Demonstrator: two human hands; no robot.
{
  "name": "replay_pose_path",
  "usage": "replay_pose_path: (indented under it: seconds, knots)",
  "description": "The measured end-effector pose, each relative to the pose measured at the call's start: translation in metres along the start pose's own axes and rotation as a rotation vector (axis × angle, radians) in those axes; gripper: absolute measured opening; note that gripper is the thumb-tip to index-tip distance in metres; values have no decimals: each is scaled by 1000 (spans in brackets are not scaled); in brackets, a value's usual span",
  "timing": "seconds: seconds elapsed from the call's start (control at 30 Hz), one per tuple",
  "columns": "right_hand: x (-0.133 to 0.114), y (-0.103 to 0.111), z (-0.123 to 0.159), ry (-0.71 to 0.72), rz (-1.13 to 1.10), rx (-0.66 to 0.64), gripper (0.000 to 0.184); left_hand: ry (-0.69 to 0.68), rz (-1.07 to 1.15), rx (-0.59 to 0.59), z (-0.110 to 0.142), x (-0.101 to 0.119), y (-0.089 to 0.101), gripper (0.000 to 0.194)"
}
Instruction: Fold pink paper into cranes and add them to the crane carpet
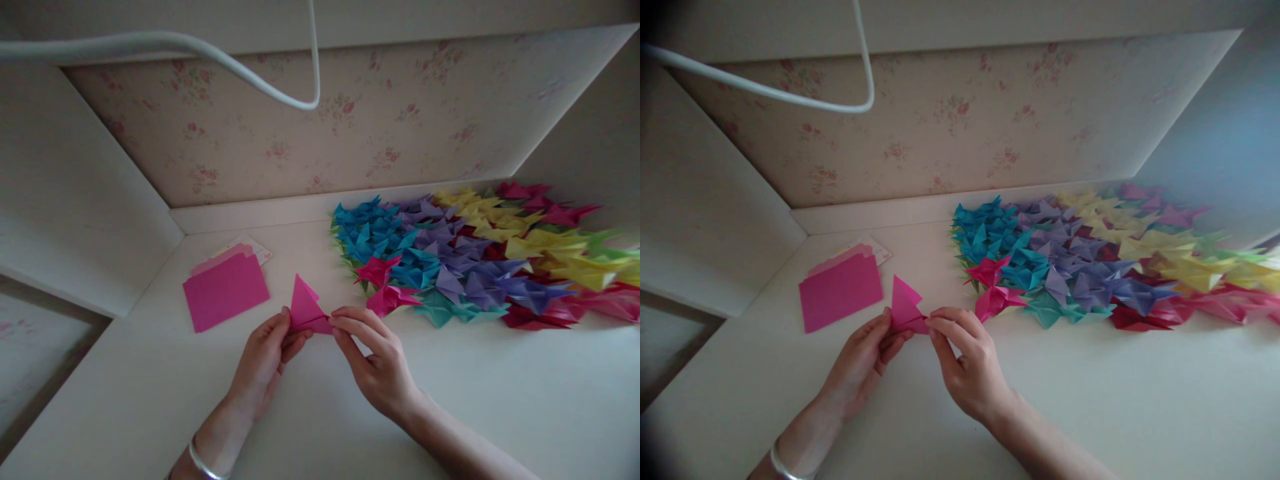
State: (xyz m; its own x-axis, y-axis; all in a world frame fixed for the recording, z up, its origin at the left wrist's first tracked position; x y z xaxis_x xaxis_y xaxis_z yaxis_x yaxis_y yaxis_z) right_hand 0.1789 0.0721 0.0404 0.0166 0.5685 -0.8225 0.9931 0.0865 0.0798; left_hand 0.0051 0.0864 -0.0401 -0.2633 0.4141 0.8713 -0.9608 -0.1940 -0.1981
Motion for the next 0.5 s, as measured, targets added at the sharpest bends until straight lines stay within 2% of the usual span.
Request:
replay_pose_path:
  seconds: [0.1, 0.27, 0.4, 0.5]
  knots:
    - [11, 2, -2, -128, -77, 28, 16, 16, -73, 37, 1, 0, 2, 19]
    - [29, 4, 2, -336, -198, 90, 10, 21, -56, 32, -1, 0, 1, 16]
    - [43, 1, 9, -502, -334, 119, 14, 12, -64, -40, 0, -1, -2, 25]
    - [47, -13, 14, -618, -522, 43, 20, 4, -84, -122, 1, -1, -6, 36]
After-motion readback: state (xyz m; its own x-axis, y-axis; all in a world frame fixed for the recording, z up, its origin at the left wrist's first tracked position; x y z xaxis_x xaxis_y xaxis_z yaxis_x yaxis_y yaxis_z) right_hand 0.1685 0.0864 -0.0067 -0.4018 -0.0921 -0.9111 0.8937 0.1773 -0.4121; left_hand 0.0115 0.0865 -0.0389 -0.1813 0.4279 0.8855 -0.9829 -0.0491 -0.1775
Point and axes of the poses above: each hand's wrist, its own z-axis away from the middle knuckle, its own y-axis out of the back of the hand, x = y × z, the point moved 9 cm from there along -z, towards the middle knuckle, and after that the axes turned 15 degrees about -z, right-handed, at the moved point
